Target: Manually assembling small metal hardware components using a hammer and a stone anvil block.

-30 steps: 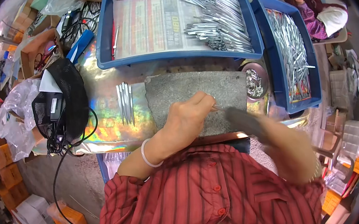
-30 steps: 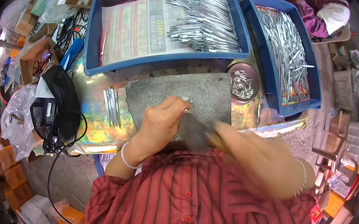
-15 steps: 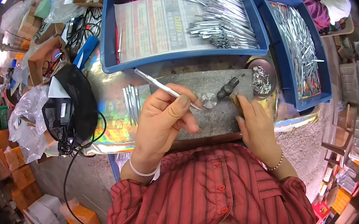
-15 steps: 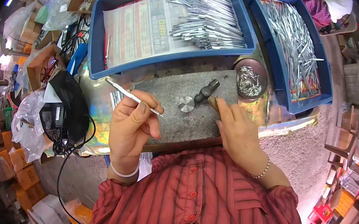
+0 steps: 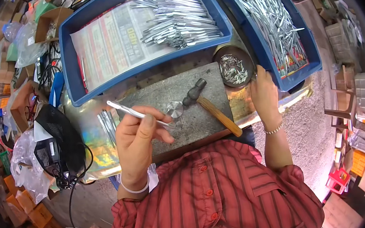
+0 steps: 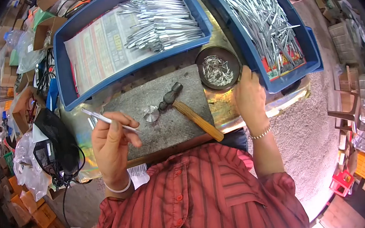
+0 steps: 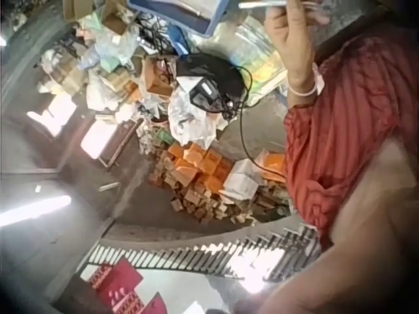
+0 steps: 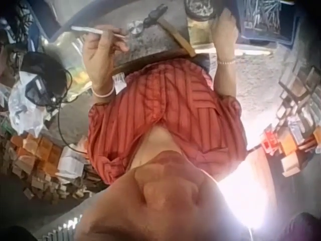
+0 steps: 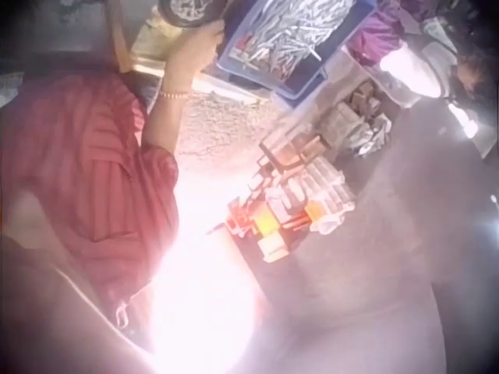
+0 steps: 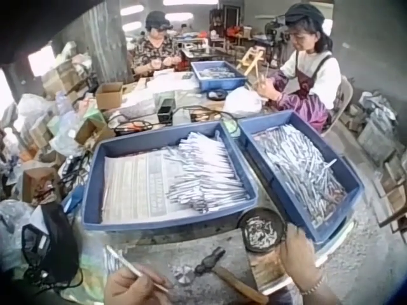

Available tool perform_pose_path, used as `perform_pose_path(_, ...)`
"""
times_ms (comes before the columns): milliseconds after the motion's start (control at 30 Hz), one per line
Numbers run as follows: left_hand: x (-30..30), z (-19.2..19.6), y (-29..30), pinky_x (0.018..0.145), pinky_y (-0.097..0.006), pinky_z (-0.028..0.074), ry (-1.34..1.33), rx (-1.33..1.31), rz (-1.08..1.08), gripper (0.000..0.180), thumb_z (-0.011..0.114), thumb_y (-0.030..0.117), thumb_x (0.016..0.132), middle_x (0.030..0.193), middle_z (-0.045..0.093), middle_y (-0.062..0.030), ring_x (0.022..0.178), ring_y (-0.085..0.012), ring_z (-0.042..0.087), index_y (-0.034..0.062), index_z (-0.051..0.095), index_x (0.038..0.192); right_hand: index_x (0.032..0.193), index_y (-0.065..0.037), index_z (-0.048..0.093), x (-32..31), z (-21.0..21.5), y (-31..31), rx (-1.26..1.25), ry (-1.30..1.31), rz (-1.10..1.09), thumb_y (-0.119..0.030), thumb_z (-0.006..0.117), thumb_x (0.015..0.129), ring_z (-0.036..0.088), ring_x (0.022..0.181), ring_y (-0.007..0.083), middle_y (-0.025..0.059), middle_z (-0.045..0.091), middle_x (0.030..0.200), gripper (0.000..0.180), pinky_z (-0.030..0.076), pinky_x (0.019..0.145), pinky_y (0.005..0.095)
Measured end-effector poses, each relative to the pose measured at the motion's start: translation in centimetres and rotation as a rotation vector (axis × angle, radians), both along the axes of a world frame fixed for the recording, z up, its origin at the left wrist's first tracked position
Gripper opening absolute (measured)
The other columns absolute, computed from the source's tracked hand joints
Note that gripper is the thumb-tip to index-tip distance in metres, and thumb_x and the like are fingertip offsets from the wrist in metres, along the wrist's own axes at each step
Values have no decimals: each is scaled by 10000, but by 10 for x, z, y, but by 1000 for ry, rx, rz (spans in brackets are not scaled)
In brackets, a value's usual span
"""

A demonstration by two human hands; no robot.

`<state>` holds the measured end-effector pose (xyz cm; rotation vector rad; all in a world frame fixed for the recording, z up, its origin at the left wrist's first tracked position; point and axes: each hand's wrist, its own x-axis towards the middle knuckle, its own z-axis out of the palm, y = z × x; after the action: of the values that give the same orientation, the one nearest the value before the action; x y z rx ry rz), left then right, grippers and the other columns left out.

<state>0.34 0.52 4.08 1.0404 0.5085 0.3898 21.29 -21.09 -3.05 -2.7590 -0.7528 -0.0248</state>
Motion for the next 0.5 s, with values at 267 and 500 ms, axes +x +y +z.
perform_pose_path(267,4,1,2,424,-164,415,79,-69,-91,262,512,116,903,733,616,-142,460,-101,525,-31,473,1117,1058,19,504,-20,9,-18,-33,41,49,-29,500,812,538,818,387,223,540,918,250,444,693,422)
perform_pose_path(500,0,-10,3,626,-200,482,92,49,-248,181,503,143,927,795,624,-44,682,-75,586,-3,575,1004,971,35,536,-53,93,-27,427,411,120,31,459,859,529,756,126,108,581,918,136,422,637,240)
